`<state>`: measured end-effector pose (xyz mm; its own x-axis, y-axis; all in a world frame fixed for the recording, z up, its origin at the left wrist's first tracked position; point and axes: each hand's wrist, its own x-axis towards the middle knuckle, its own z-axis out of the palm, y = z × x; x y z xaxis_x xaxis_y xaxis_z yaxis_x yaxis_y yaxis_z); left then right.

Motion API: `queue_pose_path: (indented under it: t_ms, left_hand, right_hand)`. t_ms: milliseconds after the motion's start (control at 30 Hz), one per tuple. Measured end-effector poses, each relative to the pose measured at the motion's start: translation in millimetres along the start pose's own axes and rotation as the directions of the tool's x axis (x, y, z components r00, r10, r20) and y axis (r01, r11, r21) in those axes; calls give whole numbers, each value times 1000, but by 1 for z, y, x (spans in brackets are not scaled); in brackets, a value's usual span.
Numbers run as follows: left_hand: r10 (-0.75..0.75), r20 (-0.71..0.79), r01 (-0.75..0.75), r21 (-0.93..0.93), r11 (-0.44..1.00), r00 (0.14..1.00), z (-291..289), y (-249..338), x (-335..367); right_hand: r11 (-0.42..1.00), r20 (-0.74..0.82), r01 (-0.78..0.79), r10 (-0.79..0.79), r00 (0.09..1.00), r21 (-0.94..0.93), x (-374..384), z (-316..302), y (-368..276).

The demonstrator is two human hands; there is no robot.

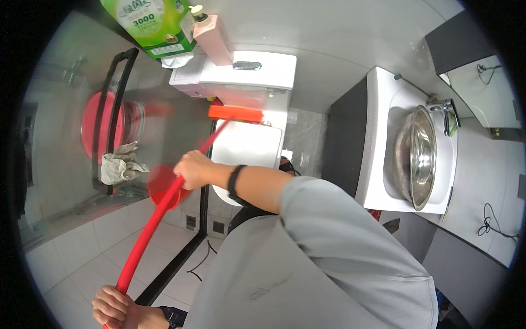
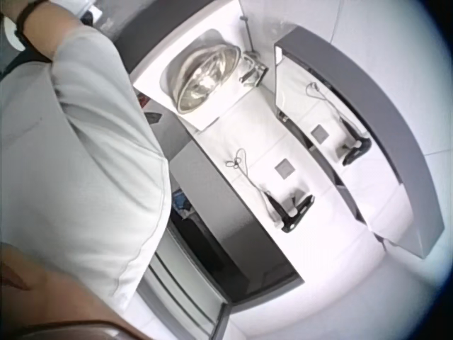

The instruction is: The person scrubs the closed toilet lid with a red long-handled brush, then moves a pink bottle and a metal bowl to the sink, fills the bowl with water, and continues scrubbing the toilet lid. The person briefly opens the toilet lid at the end.

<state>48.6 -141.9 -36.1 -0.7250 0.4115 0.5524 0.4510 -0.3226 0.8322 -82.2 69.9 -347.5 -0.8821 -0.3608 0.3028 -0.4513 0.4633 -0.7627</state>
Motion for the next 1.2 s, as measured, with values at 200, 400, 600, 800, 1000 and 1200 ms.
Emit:
queue_pose_path:
  t_ms: [200,400,600,800,1000,1200]
  left_hand:
    - [-91,-200,52,-194,980,976,-5,-9,-34]
    - [-105,-408,133,41,990,907,-2,15,-64]
    - [21,-561,129,225,966,828,-1,13,-47]
    - [-127,-376,92,-112,989,918,6,7,-59]
    - [-105,-613,35,-125,991,783,10,0,-70]
    - [-8,-490,78,122,989,871,30,6,-48]
  right_hand:
    - [987,-50,-156,154,987,-32,-101,-14,-4]
    - [995,-35,52,-49,998,90,-23,28,2]
    - [999,196,40,-38,980,-3,51,36,-10]
    - [999,10,-28,27,1000,34,-66,2,-1]
    - [995,10,-85,86,996,-45,-100,-1,-7]
    - [988,39,153,-153,987,-4,9,23,14]
